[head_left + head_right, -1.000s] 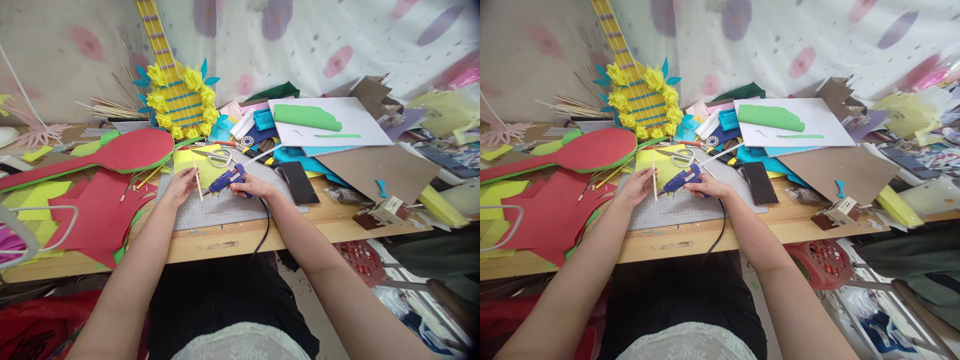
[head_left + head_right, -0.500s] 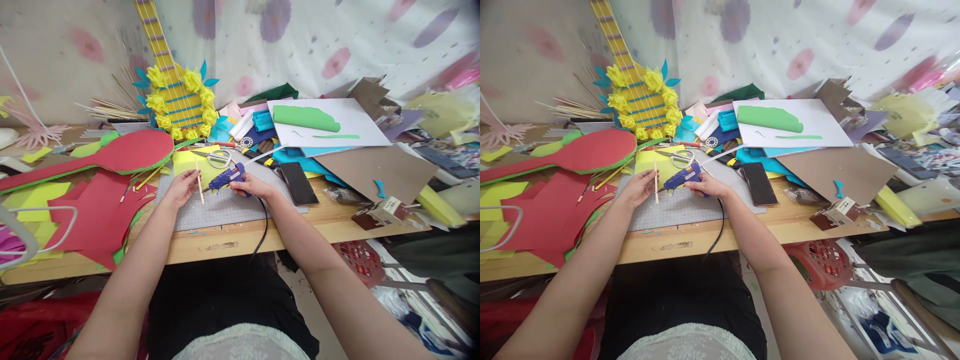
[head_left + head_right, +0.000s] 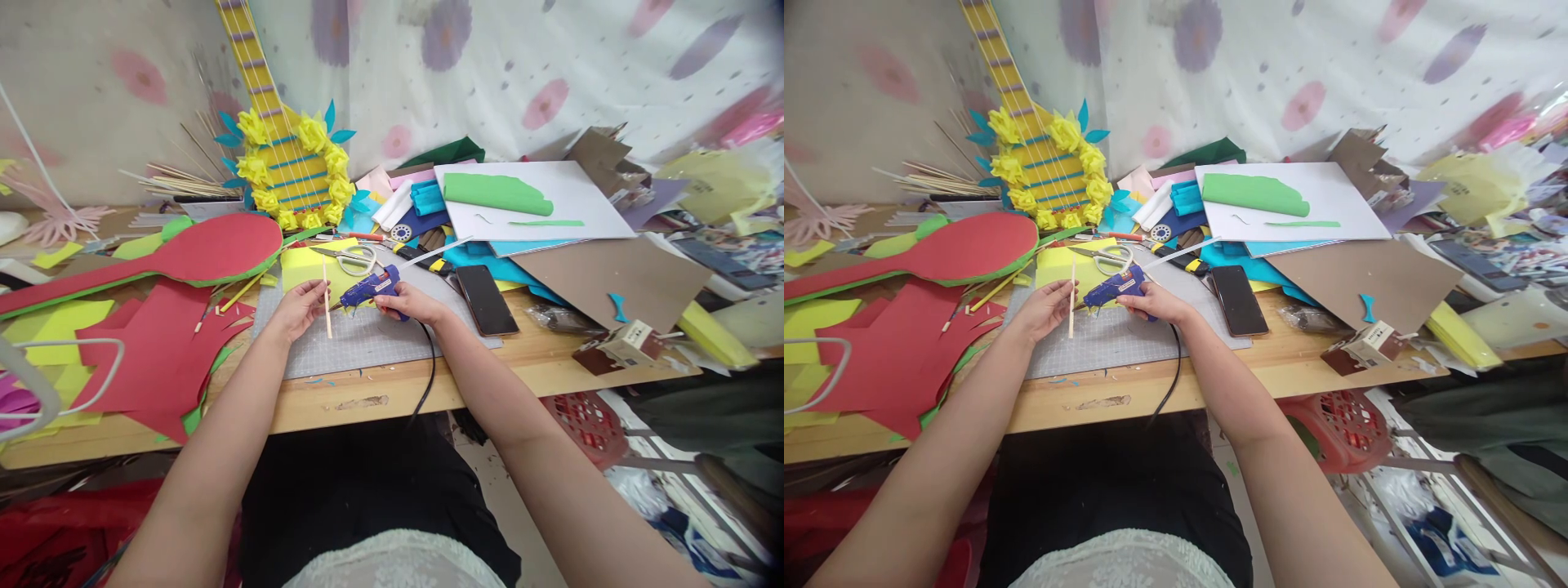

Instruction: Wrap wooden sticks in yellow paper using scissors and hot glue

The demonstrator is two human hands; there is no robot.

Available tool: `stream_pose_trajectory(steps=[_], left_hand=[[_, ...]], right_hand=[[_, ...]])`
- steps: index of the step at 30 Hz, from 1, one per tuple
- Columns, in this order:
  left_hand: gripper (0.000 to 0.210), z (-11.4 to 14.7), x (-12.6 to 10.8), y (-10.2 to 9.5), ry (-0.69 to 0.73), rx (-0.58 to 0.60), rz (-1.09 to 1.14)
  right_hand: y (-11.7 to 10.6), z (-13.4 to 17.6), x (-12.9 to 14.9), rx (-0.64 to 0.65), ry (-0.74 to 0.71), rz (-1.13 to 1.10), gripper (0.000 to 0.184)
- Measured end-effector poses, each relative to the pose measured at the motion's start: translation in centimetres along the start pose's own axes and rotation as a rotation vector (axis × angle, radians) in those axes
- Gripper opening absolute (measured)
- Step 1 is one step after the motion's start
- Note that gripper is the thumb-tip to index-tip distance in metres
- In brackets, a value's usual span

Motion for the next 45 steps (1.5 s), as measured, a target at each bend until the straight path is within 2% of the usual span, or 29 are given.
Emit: stream_pose_trajectory(steps=[14, 25, 45], left_hand=[[0.013, -0.1, 0.4, 0.0, -0.022, 0.064, -0.049], [0.015, -0.1, 0.7, 0.0, -0.05, 0.117, -0.078], [0.014, 0.6, 0.5, 0.5, -0.105, 0.135, -0.141]], right_hand=[[-0.4, -0.1, -0.3, -0.084, 0.037, 0.008, 0.038], [-0.6, 0.4, 0.8, -0.144, 0.042, 0.087, 0.04], [-1.4, 0.0, -0.6, -0.247, 0.063, 0.016, 0.042]])
Point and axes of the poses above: each hand's wrist, its own z-axis away from the middle knuckle, its own y-axis out of the palm, x = y × z, the point moved 3 cm from there along -z, towards the middle knuckle, and after that the axes turned 1 degree about -x, right-handed, at the moved point
